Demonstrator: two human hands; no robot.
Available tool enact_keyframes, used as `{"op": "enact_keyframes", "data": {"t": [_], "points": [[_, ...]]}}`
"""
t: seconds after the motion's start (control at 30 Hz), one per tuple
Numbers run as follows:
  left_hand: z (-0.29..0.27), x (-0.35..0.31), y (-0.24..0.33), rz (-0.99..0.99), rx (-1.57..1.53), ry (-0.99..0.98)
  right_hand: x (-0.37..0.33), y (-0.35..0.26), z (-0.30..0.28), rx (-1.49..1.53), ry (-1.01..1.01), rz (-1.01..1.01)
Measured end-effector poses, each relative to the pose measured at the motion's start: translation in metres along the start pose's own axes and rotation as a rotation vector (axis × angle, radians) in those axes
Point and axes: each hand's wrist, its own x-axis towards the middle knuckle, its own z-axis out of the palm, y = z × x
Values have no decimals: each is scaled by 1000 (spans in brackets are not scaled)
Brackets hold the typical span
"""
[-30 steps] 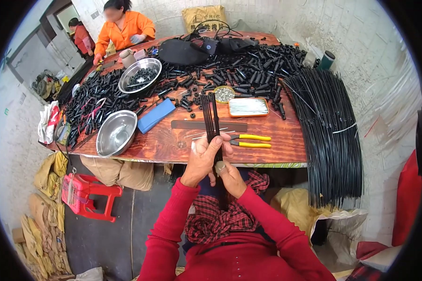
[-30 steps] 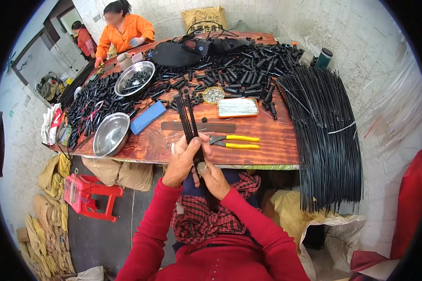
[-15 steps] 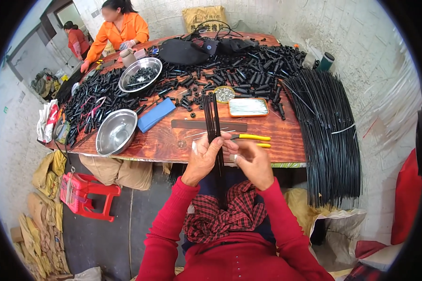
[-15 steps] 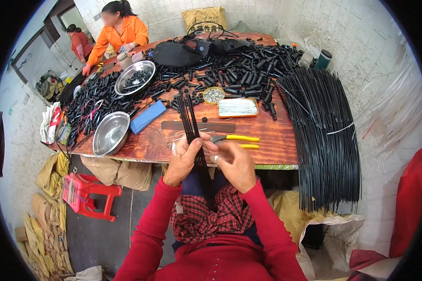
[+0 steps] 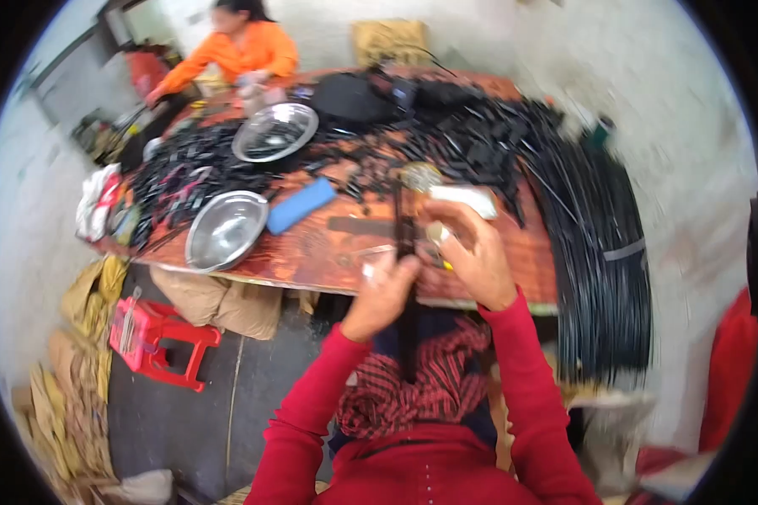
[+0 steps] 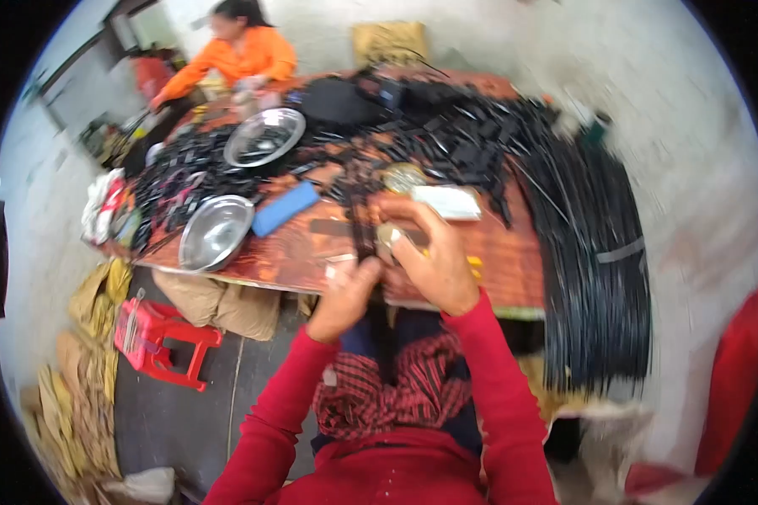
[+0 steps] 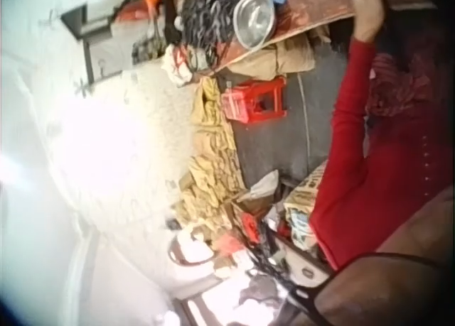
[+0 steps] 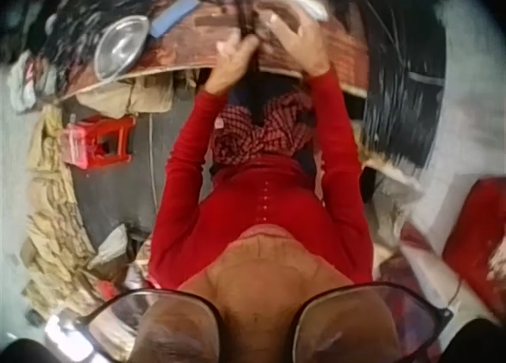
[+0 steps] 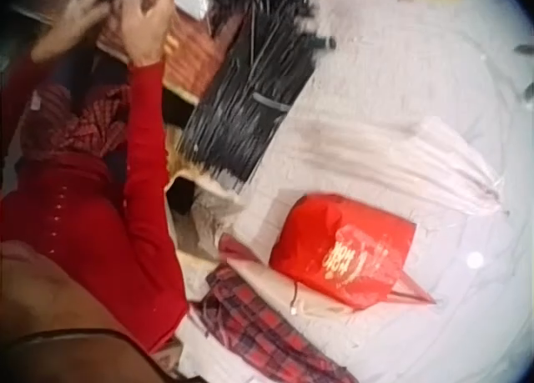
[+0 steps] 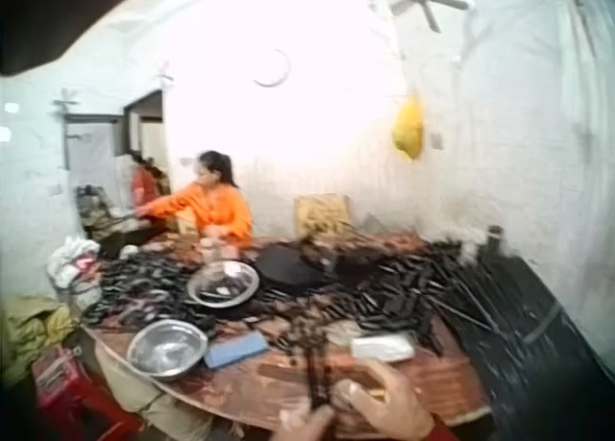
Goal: Bundling long black fibers or hair, trimming them, and organizing them into containers at a workstation.
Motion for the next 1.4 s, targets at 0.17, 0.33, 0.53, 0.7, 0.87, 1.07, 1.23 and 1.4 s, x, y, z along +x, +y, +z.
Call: {"op": "enact_keyframes", "data": {"t": [0.17, 0.33, 0.53, 0.7, 0.87, 1.07, 1.23, 1.4], "points": [[26, 6, -11, -75, 55, -162, 12, -8, -13, 118, -134, 262], [18, -1, -18, -34, -163, -261, 10, 0, -10, 270, -219, 344], [11, 11, -3, -123, -340, -331, 24, -14, -18, -16, -251, 168], [4, 11, -6, -142, -331, -253, 21, -21, -16, 39, -223, 209], [11, 4, 2, -163, -130, -99, -5, -42, -33, -276, -198, -116], [21, -16, -12, -243, -297, -172, -50, -108, -69, 79, -897, -251], [33, -43, -20, -308, -350, -246, -60, -80, -87, 341, -874, -68], [40, -58, -6, -290, -291, -281, -62, -43, -62, -282, -231, 211]]}}
